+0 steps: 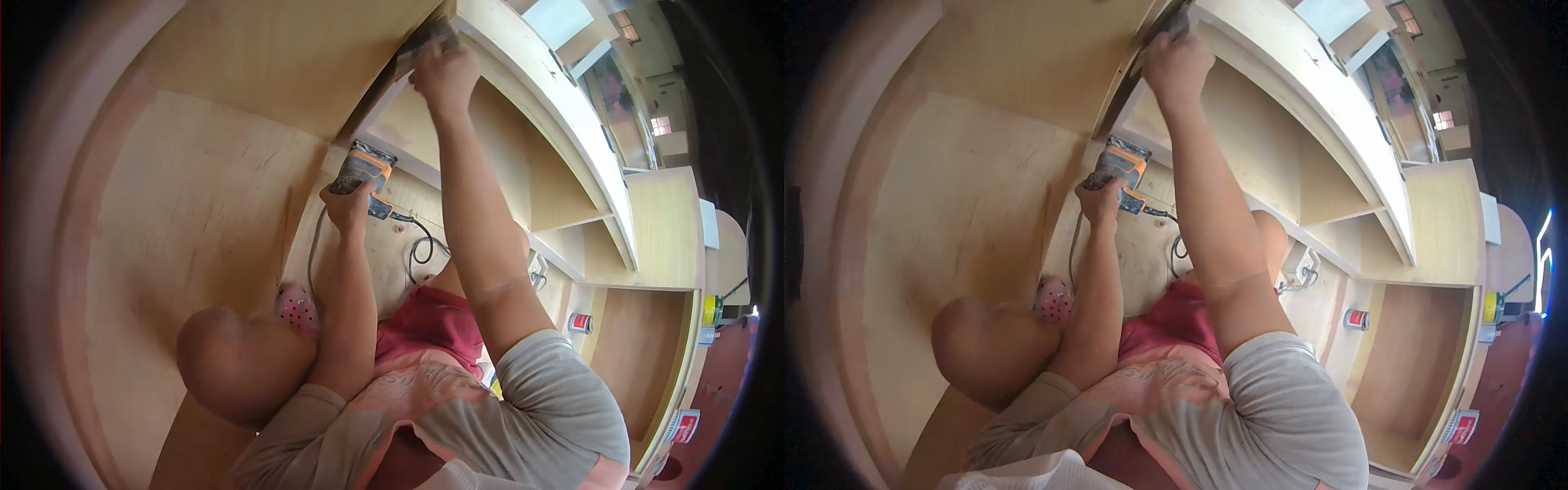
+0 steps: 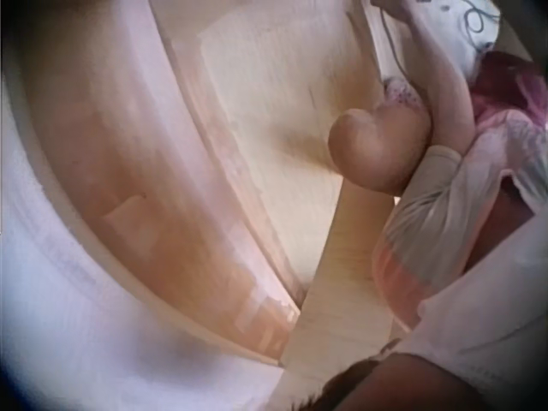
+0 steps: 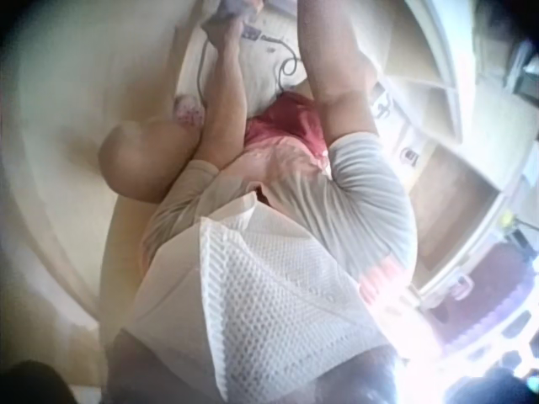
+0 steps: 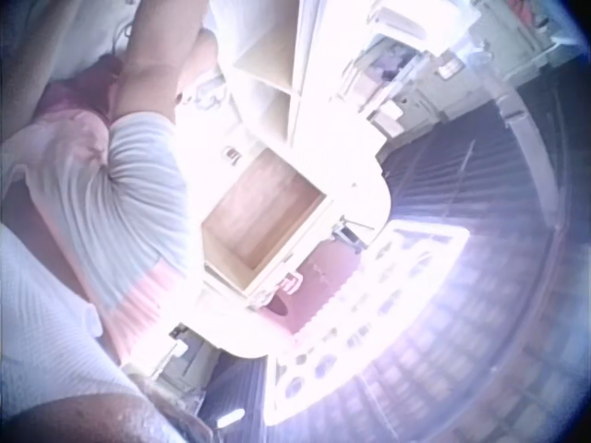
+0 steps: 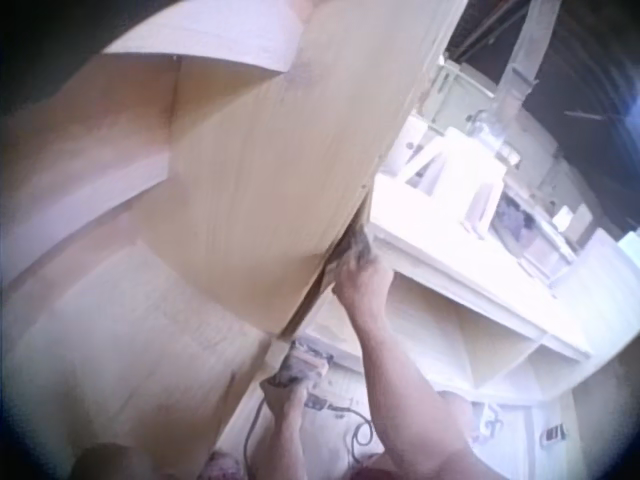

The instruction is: The person uses an electric sander and a sanding block to smooth the inner surfaces of a wooden shelving unit, alternating between the tools and wiping the dust away by hand.

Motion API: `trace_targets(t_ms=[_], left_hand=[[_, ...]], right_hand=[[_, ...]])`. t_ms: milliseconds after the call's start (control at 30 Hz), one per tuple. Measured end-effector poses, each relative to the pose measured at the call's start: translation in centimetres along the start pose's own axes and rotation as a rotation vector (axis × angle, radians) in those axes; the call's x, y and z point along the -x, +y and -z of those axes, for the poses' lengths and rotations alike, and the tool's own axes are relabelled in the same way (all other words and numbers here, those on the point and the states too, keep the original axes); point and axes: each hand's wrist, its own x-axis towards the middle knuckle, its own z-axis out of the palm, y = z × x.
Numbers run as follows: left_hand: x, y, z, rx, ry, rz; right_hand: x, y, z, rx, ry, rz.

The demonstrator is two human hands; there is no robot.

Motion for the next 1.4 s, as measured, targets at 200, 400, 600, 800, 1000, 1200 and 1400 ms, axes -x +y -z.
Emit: trace_targets(t_ms=[200,400,600,800,1000,1200,1400], left_hand=[[0.8,1.1,0.1,0.062,-0.044,-0.035],[1.6,2.1,0.1,0.047,-0.060,-0.022],[-0.2,-0.4,-1.2,0.040,-0.012,-0.072],[-1.0,0.5,-0.1,-0.052,-0.142,-0.054],[0.9,2.0,-1.0,-0.144,-0.019,-0.089],[0.4,1.6,-1.0,-0.139,-0.102,-0.160],[-0.6,0.7,-0.7,-0.189,-0.088,-0.222]], right_hand=[[-2.3,-3.5,4.3,0.617,0.209,0.579],[-3.2,-4.6,16.9,-0.005,0.091,0.226],[6.5,7.5,13.8,-0.952,0.066,-0.773],[7.0,10.5,5.7,-1.592,-0.282,-0.652],[1.5,10.9,-0.8,-1.873,-0.444,-0.718],[-4.1,9.5,-0.9,-1.805,-0.335,-0.648],[-5.4,8.6,-2.0,-1.863,-0.250,-0.693]])
